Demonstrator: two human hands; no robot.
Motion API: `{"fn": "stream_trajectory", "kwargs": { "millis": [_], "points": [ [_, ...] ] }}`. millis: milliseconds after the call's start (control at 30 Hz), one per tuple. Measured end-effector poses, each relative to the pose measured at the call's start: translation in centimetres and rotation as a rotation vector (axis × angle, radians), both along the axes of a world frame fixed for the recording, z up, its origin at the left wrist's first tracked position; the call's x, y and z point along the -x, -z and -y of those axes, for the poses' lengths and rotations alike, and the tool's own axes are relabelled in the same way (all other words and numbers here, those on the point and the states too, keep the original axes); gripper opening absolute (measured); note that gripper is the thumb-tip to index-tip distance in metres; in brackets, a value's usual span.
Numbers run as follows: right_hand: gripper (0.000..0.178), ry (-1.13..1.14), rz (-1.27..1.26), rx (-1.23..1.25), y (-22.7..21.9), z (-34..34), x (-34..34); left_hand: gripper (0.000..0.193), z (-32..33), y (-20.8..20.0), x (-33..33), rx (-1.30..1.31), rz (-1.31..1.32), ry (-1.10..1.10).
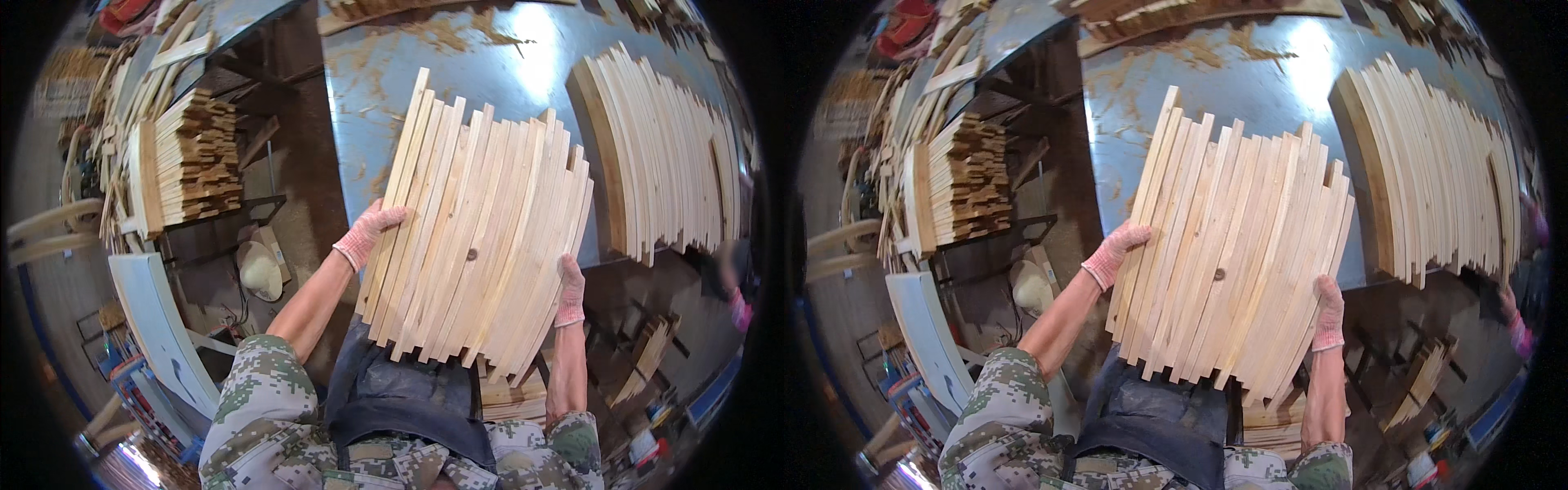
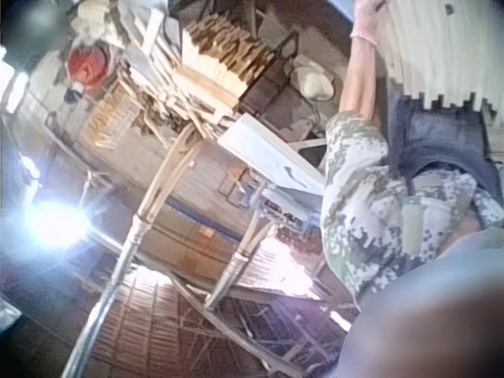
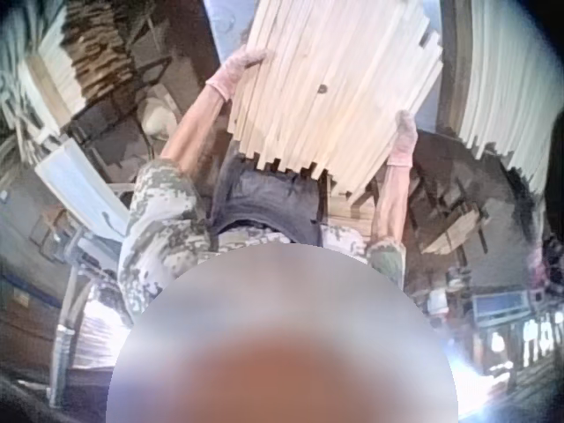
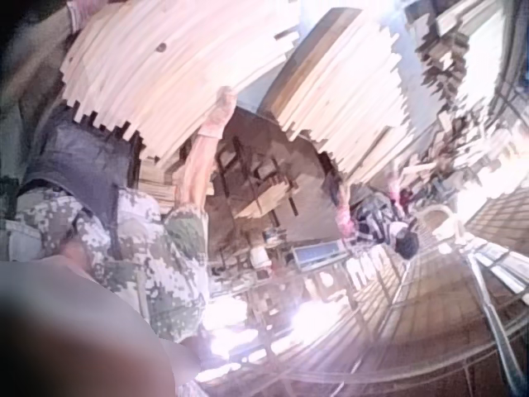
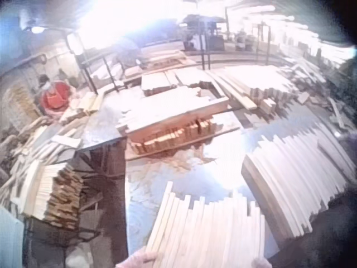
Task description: The person picks up stacks of wooden planks from a metal table and places them onto a conveyor belt. The person repeats this process, moving multiple batches of wood from the table to the conveyor belt throughout the video.
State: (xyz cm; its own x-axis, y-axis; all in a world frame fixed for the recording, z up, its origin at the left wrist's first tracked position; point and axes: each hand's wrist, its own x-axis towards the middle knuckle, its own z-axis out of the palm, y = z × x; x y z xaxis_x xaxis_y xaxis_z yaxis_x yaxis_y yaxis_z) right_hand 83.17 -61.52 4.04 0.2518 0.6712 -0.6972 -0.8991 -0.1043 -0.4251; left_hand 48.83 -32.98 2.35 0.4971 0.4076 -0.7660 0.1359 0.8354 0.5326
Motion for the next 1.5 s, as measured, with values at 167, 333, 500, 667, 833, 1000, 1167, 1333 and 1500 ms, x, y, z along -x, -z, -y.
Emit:
{"fn": "stream_trajectory", "kwargs": {
  "millis": [167,333,500,667,833,1000,1167,1333,1500],
  "points": [
    [0.058,-0.163,0.122,0.019,1.4,-1.0,-0.2,0.065,1.2,-7.6,4.5,-0.03,0.111,-0.163],
    [0.025,-0.365,0.457,-0.178,-2.5,-5.8,1.7,0.077,4.7,-15.0,13.9,-0.275,0.11,-0.345],
    [0.031,-0.439,0.421,-0.247,-14.1,-13.0,13.6,0.088,10.4,-22.3,25.8,-0.463,0.103,-0.517],
    [0.03,-0.634,0.469,-0.376,-19.3,-18.0,28.2,0.099,17.7,-25.7,40.4,-0.648,0.049,-0.688],
    [0.025,-0.858,0.488,-0.541,-18.4,-22.8,43.6,0.117,26.9,-26.8,55.4,-0.755,0.06,-0.941],
    [0.015,-1.221,0.252,-0.635,-19.8,-23.8,65.5,0.099,38.5,-29.2,68.3,-0.779,-0.066,-1.216],
    [0.011,-1.506,0.16,-0.615,-25.6,-21.4,83.7,0.087,46.2,-29.9,76.3,-0.731,-0.152,-1.46],
    [0.014,-1.818,0.229,-0.558,-27.5,-17.8,99.1,0.081,52.2,-26.9,83.1,-0.602,-0.28,-1.69],
    [0.016,-1.842,0.175,-0.477,-22.0,-20.1,109.0,0.076,53.0,-26.3,89.0,-0.527,-0.294,-1.726]
  ]
}}
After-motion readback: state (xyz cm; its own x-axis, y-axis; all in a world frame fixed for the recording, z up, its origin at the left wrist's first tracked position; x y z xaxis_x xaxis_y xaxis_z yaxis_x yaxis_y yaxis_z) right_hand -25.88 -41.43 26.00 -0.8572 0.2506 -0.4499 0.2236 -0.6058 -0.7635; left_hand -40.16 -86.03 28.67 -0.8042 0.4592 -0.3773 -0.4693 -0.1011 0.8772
